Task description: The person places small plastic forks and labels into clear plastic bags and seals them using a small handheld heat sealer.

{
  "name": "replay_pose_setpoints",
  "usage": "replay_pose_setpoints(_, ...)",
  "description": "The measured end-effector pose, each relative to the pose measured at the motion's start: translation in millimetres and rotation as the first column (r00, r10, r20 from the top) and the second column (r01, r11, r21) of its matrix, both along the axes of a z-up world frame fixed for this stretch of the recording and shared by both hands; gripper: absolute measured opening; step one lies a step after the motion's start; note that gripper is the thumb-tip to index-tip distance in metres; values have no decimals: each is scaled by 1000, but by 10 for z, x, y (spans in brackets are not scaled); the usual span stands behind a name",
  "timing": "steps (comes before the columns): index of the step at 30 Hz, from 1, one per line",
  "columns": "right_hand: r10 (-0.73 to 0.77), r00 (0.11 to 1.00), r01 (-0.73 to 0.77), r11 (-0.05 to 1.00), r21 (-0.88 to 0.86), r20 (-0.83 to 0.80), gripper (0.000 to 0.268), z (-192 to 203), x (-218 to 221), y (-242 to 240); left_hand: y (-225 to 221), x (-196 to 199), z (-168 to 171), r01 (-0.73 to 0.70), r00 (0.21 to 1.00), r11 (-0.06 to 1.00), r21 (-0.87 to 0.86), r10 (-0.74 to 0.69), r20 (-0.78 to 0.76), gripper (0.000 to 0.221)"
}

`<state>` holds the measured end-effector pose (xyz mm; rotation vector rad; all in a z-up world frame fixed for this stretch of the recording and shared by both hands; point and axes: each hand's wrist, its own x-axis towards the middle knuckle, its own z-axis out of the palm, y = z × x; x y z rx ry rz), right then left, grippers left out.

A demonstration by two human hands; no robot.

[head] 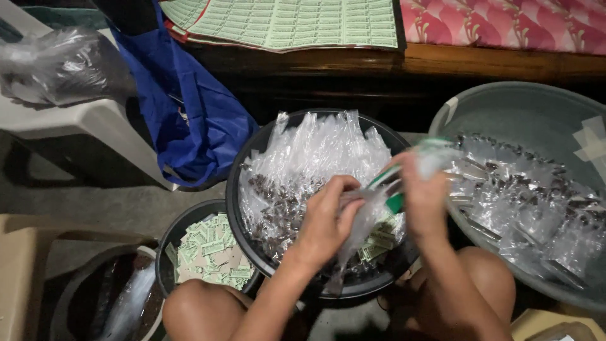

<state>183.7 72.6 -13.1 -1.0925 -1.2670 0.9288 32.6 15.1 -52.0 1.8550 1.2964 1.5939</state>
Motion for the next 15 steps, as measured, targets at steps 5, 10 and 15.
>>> replay_pose_setpoints(5, -32, 992, 27, 999, 44, 119, 37, -602, -102, 500, -23, 67, 40, -37, 999, 999, 8, 37, -7, 24)
replay_pose_setpoints(10, -14, 999, 11, 998, 66, 47, 40, -660, -207, 429, -60, 41, -205, -62, 997, 998, -27, 63, 54, 31)
replay_pose_setpoints(15, 37, 998, -36, 998, -42, 43, 29, -625, -97, 293, -70, 12, -330, -161, 943, 970, -182, 206, 260, 23)
